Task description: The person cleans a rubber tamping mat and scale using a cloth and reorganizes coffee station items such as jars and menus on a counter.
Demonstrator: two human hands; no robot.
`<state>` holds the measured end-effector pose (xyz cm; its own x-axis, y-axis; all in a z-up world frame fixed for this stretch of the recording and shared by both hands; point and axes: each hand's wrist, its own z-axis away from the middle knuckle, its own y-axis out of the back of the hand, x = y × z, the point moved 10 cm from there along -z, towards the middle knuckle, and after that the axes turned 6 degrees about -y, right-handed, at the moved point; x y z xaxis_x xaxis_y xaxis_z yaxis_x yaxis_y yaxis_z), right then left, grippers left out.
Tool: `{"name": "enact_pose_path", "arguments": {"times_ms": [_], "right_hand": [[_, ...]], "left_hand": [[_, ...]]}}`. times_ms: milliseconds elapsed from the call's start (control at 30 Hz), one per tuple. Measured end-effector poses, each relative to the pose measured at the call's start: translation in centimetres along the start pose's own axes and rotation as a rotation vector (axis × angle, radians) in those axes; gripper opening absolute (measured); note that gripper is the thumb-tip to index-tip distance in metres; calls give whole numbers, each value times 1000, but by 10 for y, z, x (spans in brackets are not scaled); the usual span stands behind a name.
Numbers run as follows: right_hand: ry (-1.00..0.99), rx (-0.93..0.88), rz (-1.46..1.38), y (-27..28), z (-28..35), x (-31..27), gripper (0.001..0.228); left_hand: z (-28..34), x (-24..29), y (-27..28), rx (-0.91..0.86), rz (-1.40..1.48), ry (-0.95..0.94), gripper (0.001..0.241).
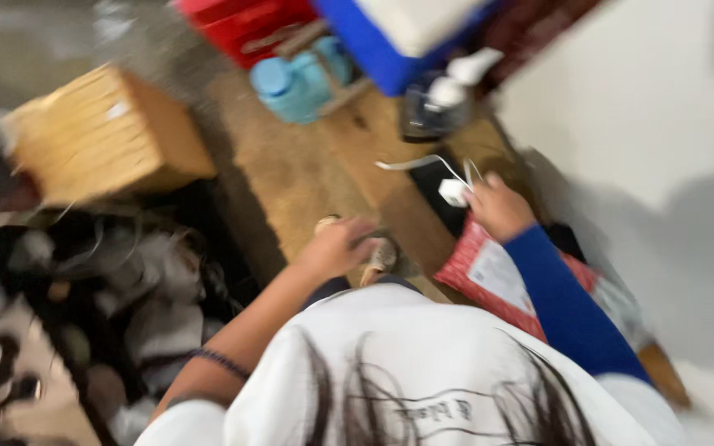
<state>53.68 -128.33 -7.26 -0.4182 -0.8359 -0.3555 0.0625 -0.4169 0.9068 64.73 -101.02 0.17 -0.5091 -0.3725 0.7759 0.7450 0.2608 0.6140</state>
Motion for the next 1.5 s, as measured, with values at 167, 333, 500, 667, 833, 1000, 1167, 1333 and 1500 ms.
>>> {"name": "enact_pose_path", "arguments": {"times_ms": [167,333,500,667,833,1000,1167,1333,1500], "right_hand": [[501,-386,-173,14,18,-161,19],[403,-947,-775,-17,4,-250,21],[189,-716,-908,-38,-31,-319,27],[318,-693,-616,-107,16,-402,24],[456,-821,-400,-224,33,-462,30],[493,-909,-289,-280,42,-483,33],[381,-929,-109,-307,28,-451,34],[382,-932,340,-324,23,-416,31],[77,-969,297,-315,28,-379,34]], "left_hand": [[32,21,45,376,153,-252,91],[52,-39,-5,91,1617,-48,102],[129,-66,3,470,1966,83,101],[195,-154,-32,931,1928,361,74],[267,-253,-67,1187,2005,230,38],[394,-390,-84,1659,1743,487,30],[530,-487,-58,2074,1571,790,28],[565,-531,-25,2058,1602,975,26],[566,-549,-5,2069,1618,1056,25]]}}
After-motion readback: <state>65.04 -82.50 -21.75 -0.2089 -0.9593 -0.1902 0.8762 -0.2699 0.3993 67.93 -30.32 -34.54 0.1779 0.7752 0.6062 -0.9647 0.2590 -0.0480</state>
